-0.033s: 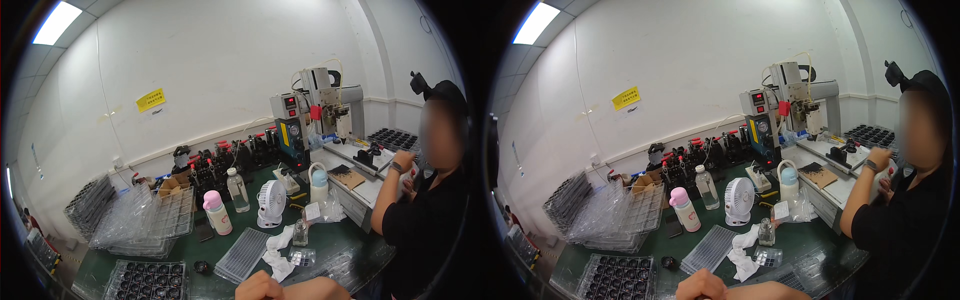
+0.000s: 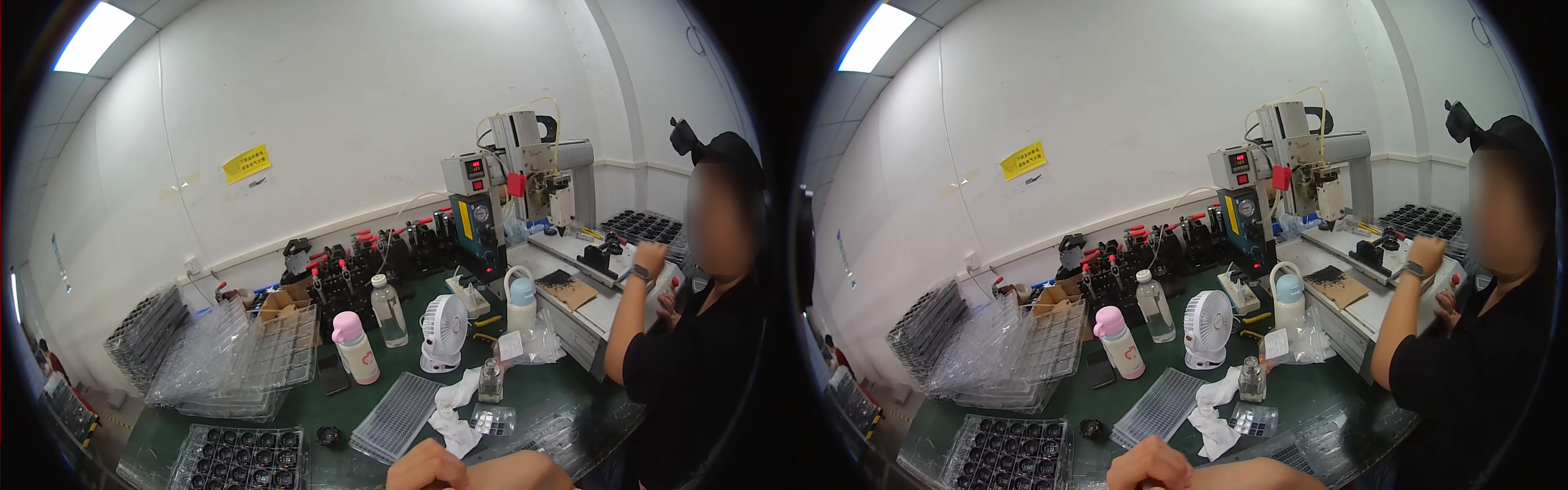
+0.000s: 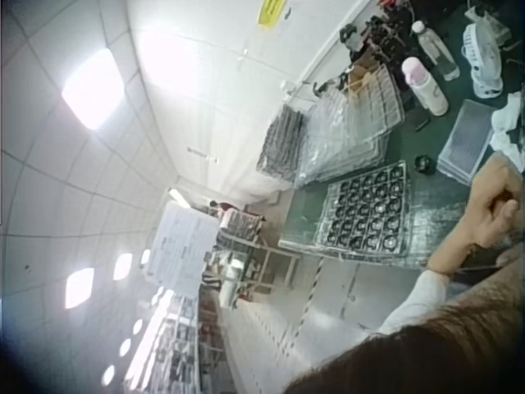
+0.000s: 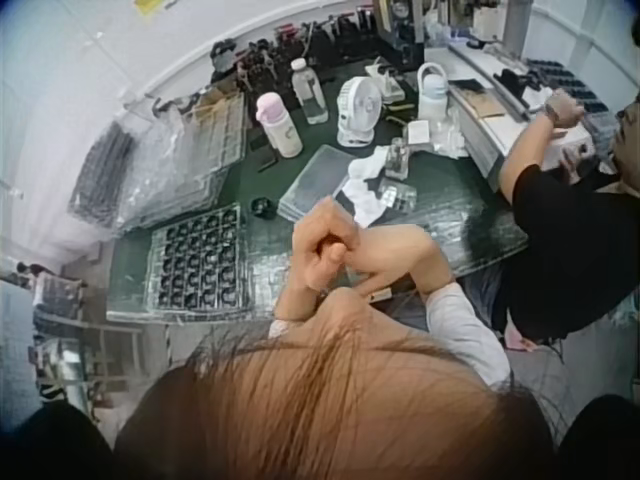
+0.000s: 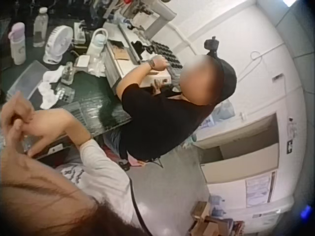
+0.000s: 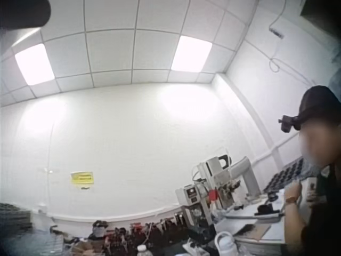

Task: Assemble small electronic components and place them into designated sections of plastic trays.

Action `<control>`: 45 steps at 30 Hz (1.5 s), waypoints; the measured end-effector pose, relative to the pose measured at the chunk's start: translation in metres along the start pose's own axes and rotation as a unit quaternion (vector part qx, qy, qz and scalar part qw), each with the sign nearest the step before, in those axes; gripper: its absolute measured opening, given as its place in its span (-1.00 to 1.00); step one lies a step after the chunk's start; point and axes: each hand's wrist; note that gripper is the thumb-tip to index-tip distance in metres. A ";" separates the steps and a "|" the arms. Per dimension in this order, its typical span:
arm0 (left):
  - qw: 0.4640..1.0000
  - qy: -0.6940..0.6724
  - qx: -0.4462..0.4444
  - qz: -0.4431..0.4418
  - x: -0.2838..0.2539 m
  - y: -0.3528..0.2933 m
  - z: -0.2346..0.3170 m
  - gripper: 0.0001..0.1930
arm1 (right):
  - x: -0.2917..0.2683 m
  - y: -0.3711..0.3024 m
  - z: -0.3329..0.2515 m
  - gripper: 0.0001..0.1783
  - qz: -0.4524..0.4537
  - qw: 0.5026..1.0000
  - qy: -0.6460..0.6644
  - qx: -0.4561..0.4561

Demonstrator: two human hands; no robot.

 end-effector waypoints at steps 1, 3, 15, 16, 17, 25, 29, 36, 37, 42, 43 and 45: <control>0.997 -0.040 -0.070 0.009 0.002 0.003 0.003 -0.55 | -0.001 0.000 -0.001 -0.62 0.043 0.999 -0.009 -0.008; 0.993 -0.077 -0.082 0.031 0.006 0.003 0.004 -0.52 | -0.001 0.000 -0.004 -0.60 0.128 0.991 -0.026 -0.025; 0.977 -0.071 -0.190 0.059 -0.008 -0.010 -0.005 -0.30 | 0.011 0.021 -0.007 -0.70 0.265 0.964 0.012 -0.001; 0.981 -0.046 -0.165 0.087 -0.010 -0.016 -0.012 -0.28 | 0.011 0.023 -0.007 -0.70 0.265 0.964 0.011 -0.001; 0.981 -0.046 -0.165 0.087 -0.010 -0.017 -0.016 -0.28 | 0.010 0.025 -0.007 -0.68 0.236 0.971 0.040 0.000; 0.984 -0.131 -0.044 0.113 0.004 -0.021 -0.026 -0.28 | 0.020 0.010 0.010 -0.55 0.101 0.993 0.063 0.007; 0.977 -0.069 -0.151 0.133 0.003 -0.018 -0.012 -0.29 | 0.010 0.010 0.008 -0.52 0.091 0.993 0.072 -0.017; 0.986 0.130 0.028 0.102 0.012 0.005 -0.003 -0.53 | -0.010 -0.007 0.017 -0.59 0.161 0.975 0.039 -0.150; 0.958 0.221 0.021 0.182 0.014 0.008 0.002 -0.60 | -0.012 -0.007 0.024 -0.70 0.193 0.970 0.073 -0.130; 0.975 0.183 0.050 0.115 -0.014 -0.006 -0.002 -0.73 | 0.002 0.011 0.029 -0.67 0.401 0.887 0.228 0.014; 0.987 0.155 0.029 0.032 -0.017 -0.007 -0.002 -0.74 | 0.005 0.016 0.031 -0.63 0.418 0.844 0.335 0.015; 0.986 0.152 0.017 -0.061 -0.017 -0.005 -0.010 -0.75 | 0.007 0.017 0.039 -0.62 0.343 0.871 0.351 -0.021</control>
Point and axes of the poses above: each hand's wrist, its own y-axis towards the middle knuckle, its own x-axis out of the palm, z = x × y, and after that the axes turned 9 degrees about -y, right-handed
